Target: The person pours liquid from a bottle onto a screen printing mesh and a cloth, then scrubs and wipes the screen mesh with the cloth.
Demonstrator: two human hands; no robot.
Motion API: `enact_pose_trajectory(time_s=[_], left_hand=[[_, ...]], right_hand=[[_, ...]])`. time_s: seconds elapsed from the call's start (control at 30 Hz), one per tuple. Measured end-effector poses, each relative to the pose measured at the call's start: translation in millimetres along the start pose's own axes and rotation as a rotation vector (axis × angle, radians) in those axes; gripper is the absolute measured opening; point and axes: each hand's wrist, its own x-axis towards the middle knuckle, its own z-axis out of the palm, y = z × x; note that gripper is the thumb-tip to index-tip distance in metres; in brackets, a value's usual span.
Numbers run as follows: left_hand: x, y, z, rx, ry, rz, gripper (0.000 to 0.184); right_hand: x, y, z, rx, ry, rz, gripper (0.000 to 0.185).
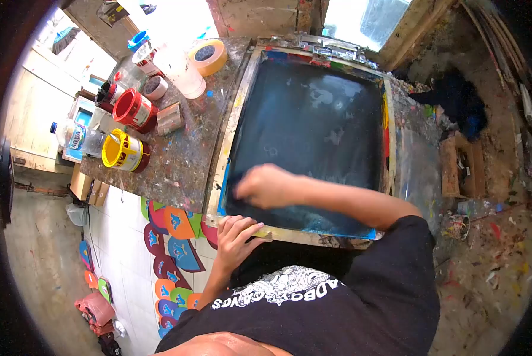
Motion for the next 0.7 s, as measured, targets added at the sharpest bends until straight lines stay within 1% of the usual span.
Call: enact_pose_trajectory(time_s=[0.03, 0.1, 0.13, 0.2, 0.23, 0.27, 0.33, 0.37, 0.4, 0.43, 0.47, 0.5, 0.57, 0.6, 0.67, 0.7], left_hand=[[2.8, 0.2, -2.2, 0.008, 0.018, 0.019, 0.048], [5.0, 2.8, -6.7, 0.016, 0.008, 0.025, 0.049], [4.9, 2.6, -7.0, 0.008, -0.001, 0.013, 0.048], [0.6, -0.2, -2.0, -0.011, 0.001, 0.001, 0.048], [-0.1, -0.4, -1.0, -0.005, -0.004, -0.008, 0.047], [-1.7, -0.1, -1.3, -0.015, -0.015, -0.008, 0.047], [-1.1, -0.6, -0.3, 0.000, -0.011, -0.020, 0.046], [-0.7, 0.3, -0.7, 0.012, -0.017, -0.021, 0.046], [-1.3, 0.3, -0.5, 0.008, -0.024, -0.022, 0.046], [-2.0, -0.7, 0.5, 0.008, -0.018, -0.010, 0.046], [-3.0, -1.5, 1.6, 0.007, -0.013, 0.001, 0.047], [-1.6, -1.4, 0.8, 0.017, -0.008, 0.009, 0.047], [-2.2, -2.8, 1.4, 0.010, -0.008, 0.007, 0.048], [-2.4, -3.0, 1.8, 0.005, -0.007, 0.013, 0.048], [-2.2, 0.0, -0.2, -0.008, -0.007, -0.013, 0.048], [-0.1, 2.8, -2.9, 0.000, -0.015, -0.013, 0.048]], right_hand=[[2.5, -7.0, -4.5, 0.014, 0.003, 0.009, 0.019], [4.9, -5.4, -12.9, -0.069, -0.195, -0.016, 0.018], [5.0, 17.4, -19.1, -0.053, 0.011, -0.051, 0.015], [4.2, 71.6, -38.0, -0.232, 0.102, 0.161, 0.010], [2.6, 86.9, -35.9, -0.245, 0.298, 0.042, 0.014], [-2.7, 76.2, -28.4, -0.243, 0.301, 0.056, 0.014], [-11.5, 34.2, -12.3, -0.060, 0.068, 0.144, 0.020], [-19.0, 9.7, -3.7, -0.052, -0.058, 0.083, 0.024], [-26.1, -17.1, -4.0, 0.016, -0.211, 0.121, 0.029], [-48.6, -26.1, 8.1, 0.004, -0.185, 0.066, 0.034], [-60.2, -41.4, -2.6, 0.065, -0.278, 0.170, 0.036], [-76.0, -50.6, -16.1, 0.011, -0.317, 0.150, 0.035], [-115.5, -66.4, -44.8, 0.016, -0.424, 0.251, 0.037], [-133.4, -77.3, -62.8, 0.034, -0.459, 0.357, 0.041], [-171.4, -90.1, -86.9, -0.030, -0.518, 0.404, 0.037], [-185.9, -94.7, -98.4, -0.021, -0.566, 0.473, 0.038]])
